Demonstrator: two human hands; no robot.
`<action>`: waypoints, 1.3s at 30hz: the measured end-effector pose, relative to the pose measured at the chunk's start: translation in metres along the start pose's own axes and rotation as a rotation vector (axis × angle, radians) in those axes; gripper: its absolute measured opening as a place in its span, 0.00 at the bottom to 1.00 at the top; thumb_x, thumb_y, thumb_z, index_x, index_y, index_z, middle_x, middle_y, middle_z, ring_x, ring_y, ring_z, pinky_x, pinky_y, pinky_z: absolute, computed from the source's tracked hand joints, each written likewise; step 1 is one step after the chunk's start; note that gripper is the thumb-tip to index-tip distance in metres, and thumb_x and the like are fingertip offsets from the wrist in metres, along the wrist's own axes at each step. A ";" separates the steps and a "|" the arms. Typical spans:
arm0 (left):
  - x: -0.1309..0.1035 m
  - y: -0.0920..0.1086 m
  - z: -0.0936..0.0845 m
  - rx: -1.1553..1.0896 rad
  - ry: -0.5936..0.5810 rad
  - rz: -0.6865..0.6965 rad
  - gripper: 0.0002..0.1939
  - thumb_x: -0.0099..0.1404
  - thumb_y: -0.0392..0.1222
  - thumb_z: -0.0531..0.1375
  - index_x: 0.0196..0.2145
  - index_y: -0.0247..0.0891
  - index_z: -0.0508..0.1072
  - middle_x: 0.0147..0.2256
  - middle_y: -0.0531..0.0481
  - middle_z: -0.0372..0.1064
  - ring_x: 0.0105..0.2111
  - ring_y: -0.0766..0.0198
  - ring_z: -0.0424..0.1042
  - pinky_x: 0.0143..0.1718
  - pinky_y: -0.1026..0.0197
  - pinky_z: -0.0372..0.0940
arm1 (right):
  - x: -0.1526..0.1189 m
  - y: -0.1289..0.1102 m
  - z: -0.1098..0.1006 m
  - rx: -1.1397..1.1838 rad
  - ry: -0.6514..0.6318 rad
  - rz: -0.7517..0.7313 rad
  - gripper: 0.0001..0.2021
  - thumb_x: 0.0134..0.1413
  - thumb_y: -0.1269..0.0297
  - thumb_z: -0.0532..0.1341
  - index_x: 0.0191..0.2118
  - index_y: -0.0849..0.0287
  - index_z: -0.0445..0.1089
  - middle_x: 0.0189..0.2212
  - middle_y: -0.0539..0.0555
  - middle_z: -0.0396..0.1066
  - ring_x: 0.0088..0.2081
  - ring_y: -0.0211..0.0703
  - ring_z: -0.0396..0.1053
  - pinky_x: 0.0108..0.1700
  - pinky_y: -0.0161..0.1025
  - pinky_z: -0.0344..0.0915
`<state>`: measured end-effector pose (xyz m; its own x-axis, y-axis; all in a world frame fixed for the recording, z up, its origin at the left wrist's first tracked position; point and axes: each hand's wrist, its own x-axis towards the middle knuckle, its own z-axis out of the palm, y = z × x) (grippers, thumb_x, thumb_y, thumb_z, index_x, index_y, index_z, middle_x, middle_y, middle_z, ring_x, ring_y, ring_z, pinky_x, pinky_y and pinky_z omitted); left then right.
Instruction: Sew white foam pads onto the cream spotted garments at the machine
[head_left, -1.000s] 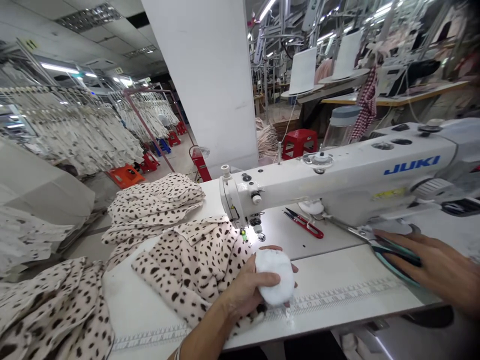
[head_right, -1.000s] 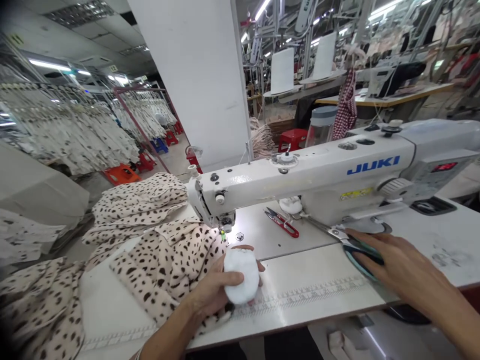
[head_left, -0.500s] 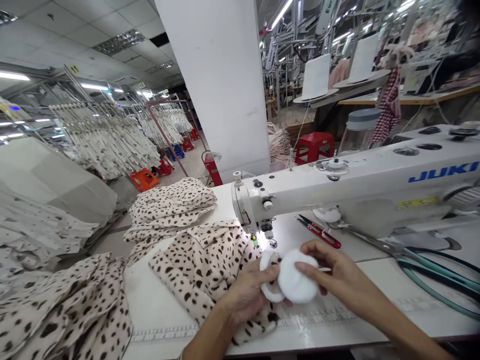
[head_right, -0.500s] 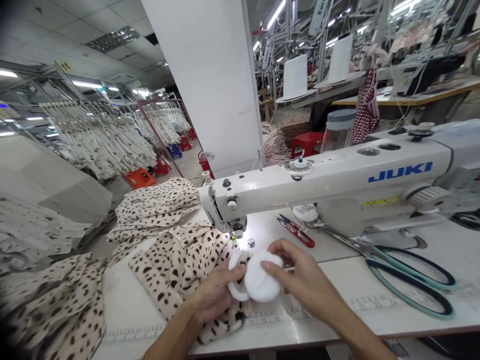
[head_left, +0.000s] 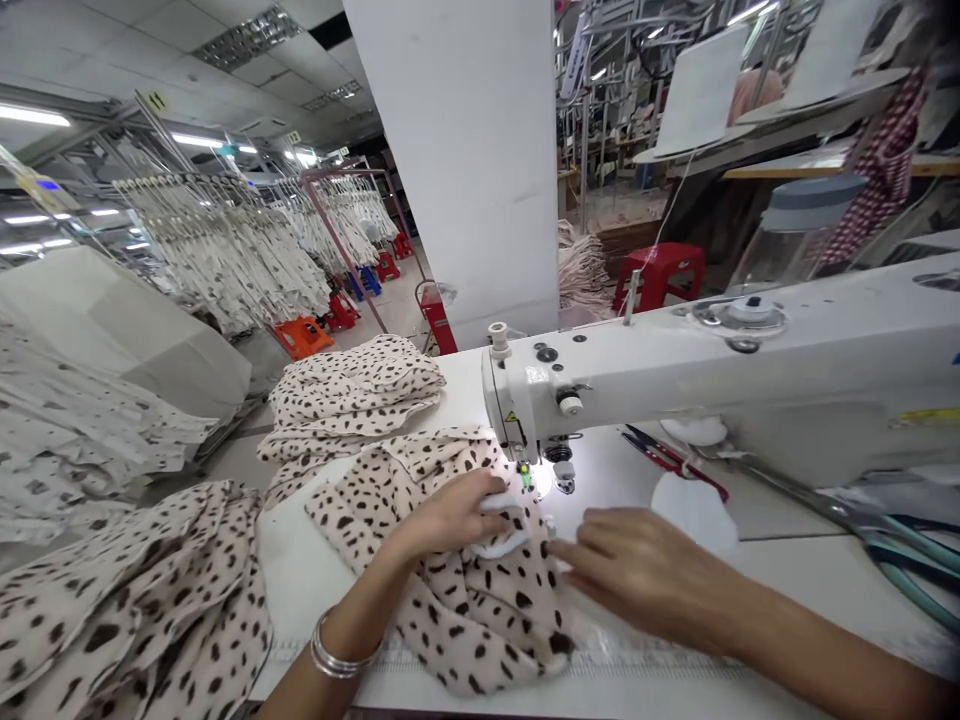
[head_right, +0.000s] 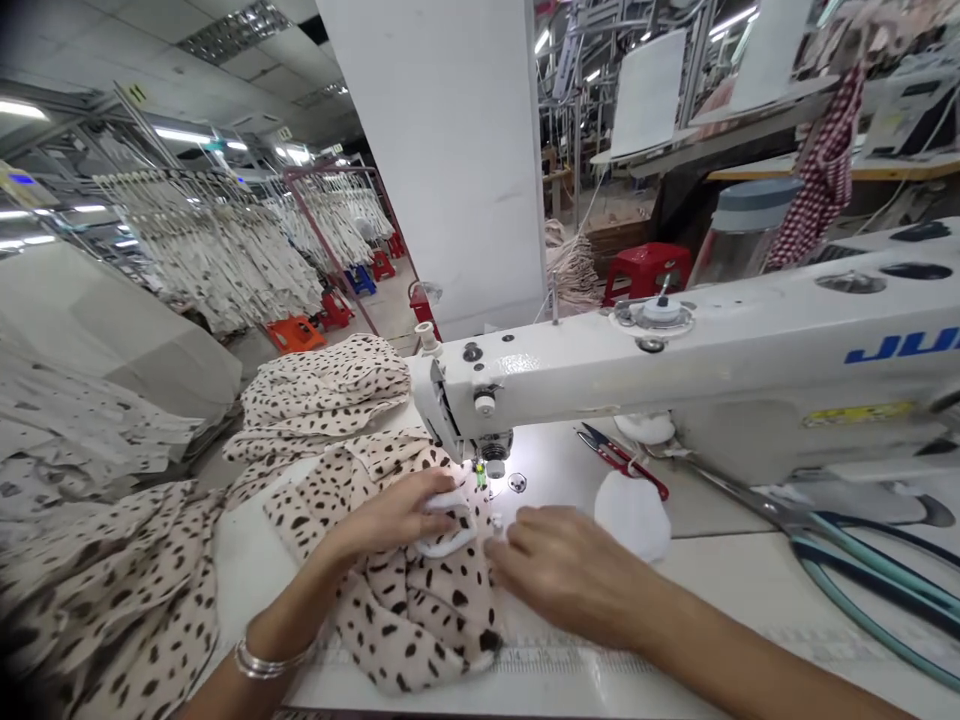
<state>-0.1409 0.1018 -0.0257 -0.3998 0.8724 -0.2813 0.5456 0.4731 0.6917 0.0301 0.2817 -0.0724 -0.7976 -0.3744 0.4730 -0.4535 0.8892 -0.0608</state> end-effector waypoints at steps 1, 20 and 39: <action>0.001 -0.002 -0.001 0.016 -0.017 -0.002 0.13 0.60 0.47 0.63 0.39 0.35 0.73 0.42 0.45 0.67 0.40 0.55 0.67 0.39 0.58 0.61 | 0.006 -0.005 0.007 0.004 -0.002 -0.052 0.09 0.65 0.68 0.54 0.44 0.60 0.71 0.26 0.51 0.70 0.27 0.40 0.67 0.28 0.37 0.62; -0.007 -0.014 -0.004 0.125 -0.095 -0.020 0.12 0.69 0.43 0.54 0.48 0.39 0.67 0.42 0.47 0.69 0.42 0.57 0.68 0.41 0.61 0.61 | -0.001 -0.003 0.037 0.045 0.096 0.147 0.11 0.65 0.67 0.53 0.49 0.62 0.68 0.26 0.51 0.66 0.27 0.40 0.65 0.27 0.36 0.58; 0.003 -0.016 0.021 0.153 0.166 0.021 0.13 0.65 0.37 0.56 0.48 0.42 0.69 0.46 0.47 0.71 0.48 0.54 0.69 0.46 0.56 0.65 | -0.003 -0.015 0.043 0.211 0.104 0.148 0.06 0.61 0.71 0.57 0.42 0.62 0.69 0.25 0.48 0.66 0.26 0.38 0.63 0.29 0.37 0.58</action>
<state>-0.1355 0.0997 -0.0518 -0.4959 0.8560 -0.1460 0.6555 0.4793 0.5835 0.0226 0.2579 -0.1106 -0.8210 -0.2057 0.5327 -0.4166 0.8537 -0.3124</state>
